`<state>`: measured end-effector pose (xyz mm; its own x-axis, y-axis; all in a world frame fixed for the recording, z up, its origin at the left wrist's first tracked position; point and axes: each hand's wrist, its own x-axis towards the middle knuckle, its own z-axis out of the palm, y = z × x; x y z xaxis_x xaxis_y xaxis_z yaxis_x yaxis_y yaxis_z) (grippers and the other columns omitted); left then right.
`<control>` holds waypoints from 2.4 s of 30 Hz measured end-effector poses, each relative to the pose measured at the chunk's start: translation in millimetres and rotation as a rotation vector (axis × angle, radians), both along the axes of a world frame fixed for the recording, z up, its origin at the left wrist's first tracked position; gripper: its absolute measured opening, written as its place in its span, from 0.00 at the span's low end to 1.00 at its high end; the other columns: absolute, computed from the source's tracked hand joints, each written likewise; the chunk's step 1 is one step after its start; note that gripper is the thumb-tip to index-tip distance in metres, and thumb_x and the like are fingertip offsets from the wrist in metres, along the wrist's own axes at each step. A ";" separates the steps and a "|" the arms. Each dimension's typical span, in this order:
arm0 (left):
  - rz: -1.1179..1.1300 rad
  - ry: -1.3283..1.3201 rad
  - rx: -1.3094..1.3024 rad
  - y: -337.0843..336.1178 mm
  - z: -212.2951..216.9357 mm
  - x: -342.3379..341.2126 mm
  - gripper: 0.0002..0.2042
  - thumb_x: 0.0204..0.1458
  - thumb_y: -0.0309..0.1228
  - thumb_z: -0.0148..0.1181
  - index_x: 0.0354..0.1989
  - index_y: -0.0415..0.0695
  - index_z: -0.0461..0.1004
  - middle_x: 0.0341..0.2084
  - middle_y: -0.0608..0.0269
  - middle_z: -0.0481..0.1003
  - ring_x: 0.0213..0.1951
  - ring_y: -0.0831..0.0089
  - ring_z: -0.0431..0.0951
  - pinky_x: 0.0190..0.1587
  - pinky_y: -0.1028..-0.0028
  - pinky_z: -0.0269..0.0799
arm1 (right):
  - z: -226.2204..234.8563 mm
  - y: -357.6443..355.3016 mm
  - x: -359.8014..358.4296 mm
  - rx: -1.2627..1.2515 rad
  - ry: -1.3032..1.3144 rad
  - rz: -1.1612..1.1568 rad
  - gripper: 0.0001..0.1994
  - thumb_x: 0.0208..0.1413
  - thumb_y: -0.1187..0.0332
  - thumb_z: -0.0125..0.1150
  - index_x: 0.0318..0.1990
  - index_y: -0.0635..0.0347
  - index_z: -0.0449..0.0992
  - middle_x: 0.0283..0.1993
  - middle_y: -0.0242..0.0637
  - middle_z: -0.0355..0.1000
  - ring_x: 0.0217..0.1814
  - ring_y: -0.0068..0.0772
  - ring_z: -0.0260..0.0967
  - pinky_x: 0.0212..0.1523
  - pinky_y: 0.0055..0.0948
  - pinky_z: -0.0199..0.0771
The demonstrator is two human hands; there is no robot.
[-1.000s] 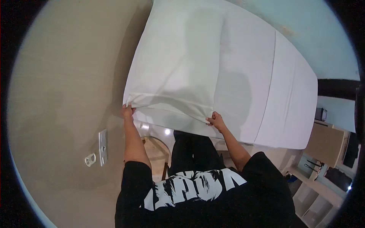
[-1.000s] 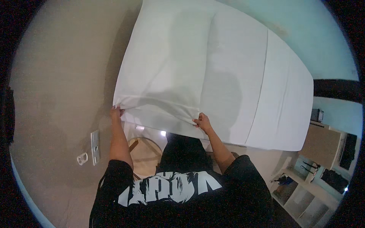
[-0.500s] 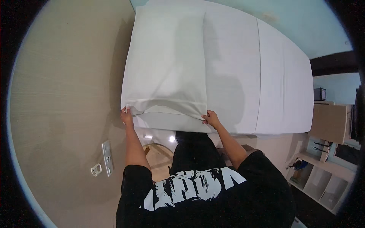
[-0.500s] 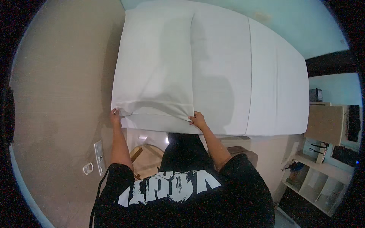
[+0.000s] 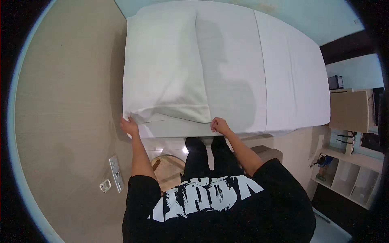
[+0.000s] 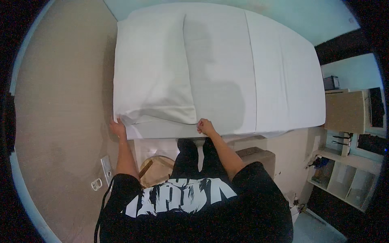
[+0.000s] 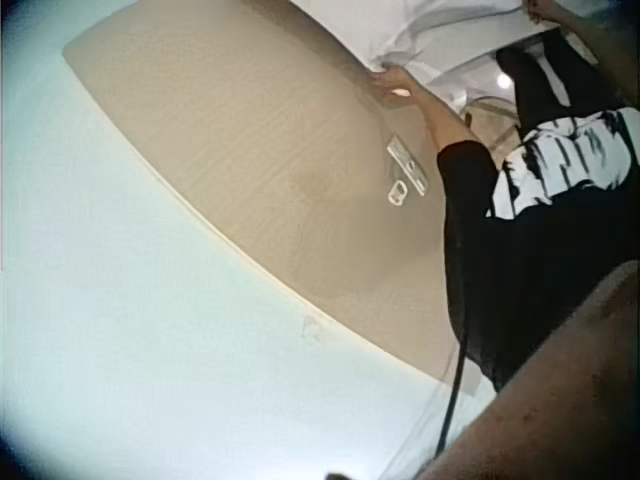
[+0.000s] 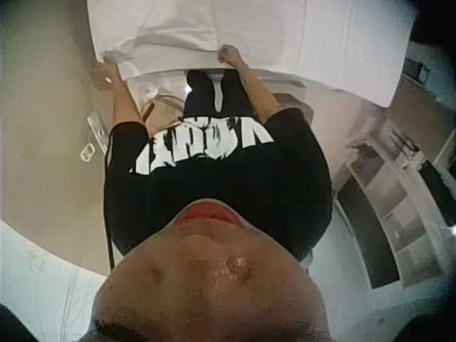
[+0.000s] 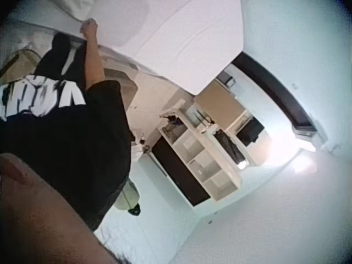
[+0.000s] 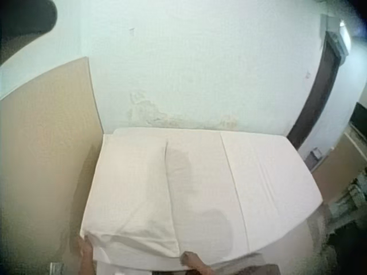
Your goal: Putting a white pillowcase on a yellow pillow and placing it on a bed.
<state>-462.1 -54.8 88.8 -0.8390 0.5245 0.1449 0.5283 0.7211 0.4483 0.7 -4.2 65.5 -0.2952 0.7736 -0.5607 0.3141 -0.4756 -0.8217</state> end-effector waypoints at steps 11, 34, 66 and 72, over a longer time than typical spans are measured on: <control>-0.643 0.287 -0.060 101.8 72.6 137.3 0.31 0.59 0.44 0.47 0.70 0.54 0.46 0.70 0.54 0.40 0.70 0.51 0.41 0.66 0.42 0.33 | -11.3 -42.3 58.8 0.106 -0.362 0.463 0.08 0.53 0.67 0.59 0.32 0.63 0.74 0.30 0.41 0.74 0.32 0.39 0.73 0.34 0.38 0.73; -1.208 0.009 -0.575 23.5 10.7 314.6 0.37 0.53 0.44 0.56 0.69 0.49 0.46 0.70 0.49 0.37 0.70 0.51 0.41 0.66 0.47 0.45 | -24.1 -18.9 174.9 0.203 -0.447 0.469 0.11 0.51 0.62 0.61 0.33 0.62 0.75 0.31 0.45 0.75 0.34 0.46 0.73 0.37 0.39 0.72; 0.632 -1.619 0.896 8.0 -80.0 107.3 0.16 0.58 0.38 0.54 0.51 0.45 0.64 0.38 0.58 0.71 0.41 0.65 0.74 0.43 0.68 0.68 | 38.1 4.8 -38.2 -0.482 0.292 -0.021 0.15 0.60 0.61 0.55 0.47 0.63 0.71 0.42 0.40 0.73 0.43 0.30 0.73 0.44 0.29 0.73; 0.755 -1.564 0.962 34.2 -40.7 97.6 0.21 0.57 0.43 0.55 0.54 0.45 0.63 0.47 0.52 0.67 0.49 0.61 0.70 0.52 0.62 0.65 | 2.7 -3.4 -82.8 -0.671 0.585 -0.483 0.13 0.59 0.68 0.53 0.47 0.67 0.67 0.44 0.50 0.70 0.45 0.42 0.71 0.49 0.37 0.75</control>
